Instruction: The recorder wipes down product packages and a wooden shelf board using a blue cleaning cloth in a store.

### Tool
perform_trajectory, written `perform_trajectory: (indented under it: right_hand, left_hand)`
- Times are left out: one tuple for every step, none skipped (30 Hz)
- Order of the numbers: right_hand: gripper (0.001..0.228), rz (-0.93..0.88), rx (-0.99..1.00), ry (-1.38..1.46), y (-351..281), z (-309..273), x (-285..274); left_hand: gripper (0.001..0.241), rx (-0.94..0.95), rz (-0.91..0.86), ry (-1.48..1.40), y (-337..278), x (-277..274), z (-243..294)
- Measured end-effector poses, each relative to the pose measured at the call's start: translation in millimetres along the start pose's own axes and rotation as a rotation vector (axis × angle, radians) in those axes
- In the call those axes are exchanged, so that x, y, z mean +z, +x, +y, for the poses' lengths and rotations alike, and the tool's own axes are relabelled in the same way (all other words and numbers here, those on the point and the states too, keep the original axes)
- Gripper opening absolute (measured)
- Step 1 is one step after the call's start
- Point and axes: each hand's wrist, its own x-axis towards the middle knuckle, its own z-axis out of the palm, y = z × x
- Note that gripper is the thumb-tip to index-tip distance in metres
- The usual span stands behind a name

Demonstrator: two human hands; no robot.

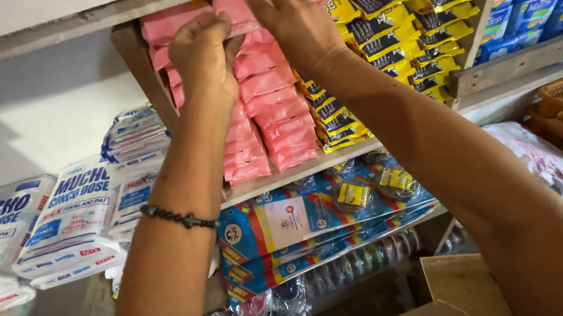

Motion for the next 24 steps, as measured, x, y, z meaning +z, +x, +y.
perform_trajectory:
  right_hand:
    - [0.065,0.001,0.002,0.001,-3.2,0.5,0.0]
    - [0.064,-0.001,0.067,0.097,-6.4,1.0,-0.1]
    - [0.064,-0.005,0.131,0.195,-10.8,0.6,-0.1]
    - [0.064,-0.006,0.134,0.198,-15.1,-1.4,-5.4]
    - [0.061,-0.005,0.194,0.266,-17.9,-2.8,-10.8]
    - [0.059,-0.004,0.255,0.334,-20.6,-4.3,-16.3]
    - [0.059,-0.005,0.255,0.336,-25.9,-5.2,-17.9]
    - [0.057,0.069,0.265,0.430,-31.2,-5.9,-19.6]
    - [0.055,0.145,0.273,0.522,-36.2,-5.7,-21.6]
    - [0.055,0.145,0.273,0.524,-32.0,-9.2,-27.1]
    - [0.042,0.191,0.284,0.667,-28.8,-12.0,-33.0]
    - [0.030,0.238,0.294,0.810,-25.7,-14.7,-39.0]
    - [0.030,0.234,0.296,0.809,-23.9,-14.3,-35.4]
    - [0.029,0.250,0.324,0.811,-21.9,-13.9,-31.9]
    - [0.028,0.270,0.350,0.811,-18.2,-12.3,-28.5]
    - [0.028,0.272,0.349,0.808,-18.5,-10.8,-21.4]
    - [0.029,0.285,0.359,0.810,-18.8,-9.2,-14.1]
    - [0.030,0.298,0.370,0.813,-19.1,-7.5,-6.7]
    - [0.030,0.298,0.371,0.811,-17.9,-5.4,-2.7]
    - [0.031,0.300,0.359,0.784,-16.7,-3.4,1.6]
    - [0.031,0.301,0.346,0.759,-15.6,-2.1,6.1]
    - [0.031,0.300,0.346,0.758,-14.6,-2.3,7.5]
    - [0.031,0.303,0.336,0.774,-13.4,-2.7,9.0]
    - [0.031,0.306,0.325,0.790,-12.1,-3.1,10.4]
  left_hand:
    - [0.013,0.001,-0.001,0.002,-1.7,0.1,-3.3]
    - [0.015,-0.003,-0.014,0.002,-3.4,0.4,-6.5]
    - [0.020,-0.009,-0.025,0.001,-5.9,-0.6,-10.4]
    - [0.020,-0.011,-0.024,0.005,-11.1,-1.4,-9.0]
    - [0.027,-0.028,-0.039,0.043,-15.5,-1.6,-6.8]
    - [0.035,-0.044,-0.053,0.081,-20.1,-1.8,-4.4]
    - [0.035,-0.044,-0.050,0.082,-25.5,-2.1,-1.7]
    - [0.036,0.043,-0.078,0.261,-31.1,-2.2,1.0]
    - [0.038,0.131,-0.107,0.438,-36.4,-1.3,3.8]
    - [0.038,0.132,-0.106,0.440,-37.4,-2.0,3.8]
    - [0.041,0.187,-0.126,0.471,-38.8,-2.3,2.9]
    - [0.044,0.242,-0.147,0.503,-40.2,-2.5,1.9]
    - [0.044,0.238,-0.147,0.503,-36.5,-1.2,-1.4]
    - [0.041,0.259,-0.146,0.462,-32.8,0.2,-4.6]
    - [0.039,0.285,-0.148,0.419,-28.0,3.0,-6.7]
    - [0.039,0.286,-0.151,0.417,-23.7,4.4,-7.8]
    - [0.037,0.262,-0.125,0.372,-19.3,5.9,-9.0]
    - [0.035,0.238,-0.098,0.328,-14.9,7.4,-10.3]
    - [0.035,0.237,-0.101,0.327,-12.7,8.1,-11.9]
    - [0.034,0.245,-0.086,0.343,-10.4,8.7,-13.6]
    - [0.034,0.252,-0.069,0.360,-8.3,8.4,-15.4]
    - [0.034,0.251,-0.069,0.359,-6.4,9.3,-15.9]
    - [0.032,0.252,-0.055,0.361,-4.4,10.1,-16.2]
    - [0.031,0.253,-0.041,0.364,-2.4,10.8,-16.5]
